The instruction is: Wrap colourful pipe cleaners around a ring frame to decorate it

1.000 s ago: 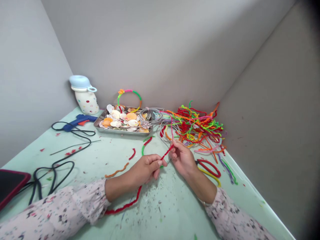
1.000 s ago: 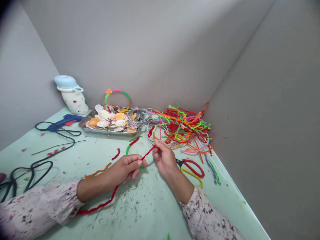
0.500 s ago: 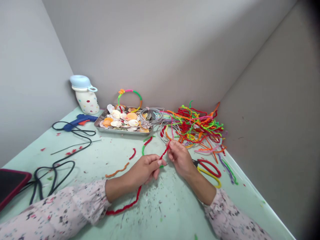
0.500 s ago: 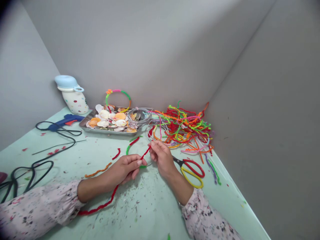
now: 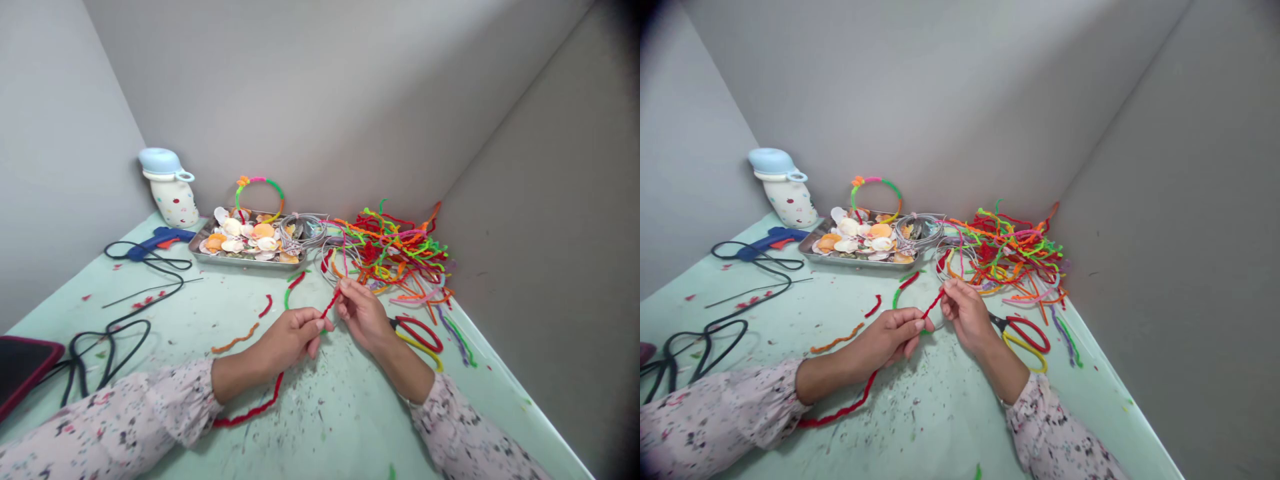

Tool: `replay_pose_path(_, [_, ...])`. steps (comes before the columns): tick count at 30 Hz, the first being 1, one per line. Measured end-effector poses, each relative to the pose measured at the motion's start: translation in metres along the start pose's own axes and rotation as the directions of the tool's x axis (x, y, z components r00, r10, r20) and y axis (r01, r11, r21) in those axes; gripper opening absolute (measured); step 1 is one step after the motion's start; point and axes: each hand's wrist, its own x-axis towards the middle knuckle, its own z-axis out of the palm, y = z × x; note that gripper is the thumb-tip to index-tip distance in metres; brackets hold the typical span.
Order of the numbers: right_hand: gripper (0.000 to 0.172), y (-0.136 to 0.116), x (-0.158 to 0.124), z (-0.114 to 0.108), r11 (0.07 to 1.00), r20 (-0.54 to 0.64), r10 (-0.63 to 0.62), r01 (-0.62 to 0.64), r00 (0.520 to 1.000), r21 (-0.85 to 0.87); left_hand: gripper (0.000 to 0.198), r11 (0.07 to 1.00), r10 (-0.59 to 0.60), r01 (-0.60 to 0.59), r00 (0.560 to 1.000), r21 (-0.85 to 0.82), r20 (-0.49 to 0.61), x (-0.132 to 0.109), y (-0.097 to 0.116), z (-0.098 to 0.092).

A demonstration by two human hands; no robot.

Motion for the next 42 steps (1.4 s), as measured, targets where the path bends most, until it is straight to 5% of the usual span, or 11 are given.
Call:
replay_pose_path(7, [0.027,0.000,-0.004,-0.005,0.979,0.173,0.008,0.028,0.985,-0.201,0.028,0.999,-0.039,0.038,0.999,-0.033,-0.012,-0.001,0.003,-0.001])
replay_pose_path(17, [0.024,0.002,-0.005,0.003,0.997,-0.014,0.017,-0.018,1.000,-0.079,0.028,1.000,0.006,-0.006,1.000,0.008,0.001,0.000,0.002,0.000])
replay_pose_path(26, [0.023,-0.003,-0.001,-0.004,0.997,0.141,0.073,-0.075,0.987,0.012,0.030,0.999,-0.037,0.038,0.999,-0.010,0.033,-0.002,0.001,-0.001])
replay_pose_path(32, [0.022,-0.003,0.002,-0.006,0.993,0.109,0.073,-0.082,0.991,0.081,0.028,0.998,-0.050,0.051,0.998,-0.021,0.040,-0.002,0.005,-0.002])
replay_pose_path(42, [0.024,0.008,0.001,-0.003,0.990,-0.017,-0.085,0.082,0.996,-0.118,0.027,0.999,-0.042,0.042,0.999,0.005,0.028,0.000,0.003,-0.001])
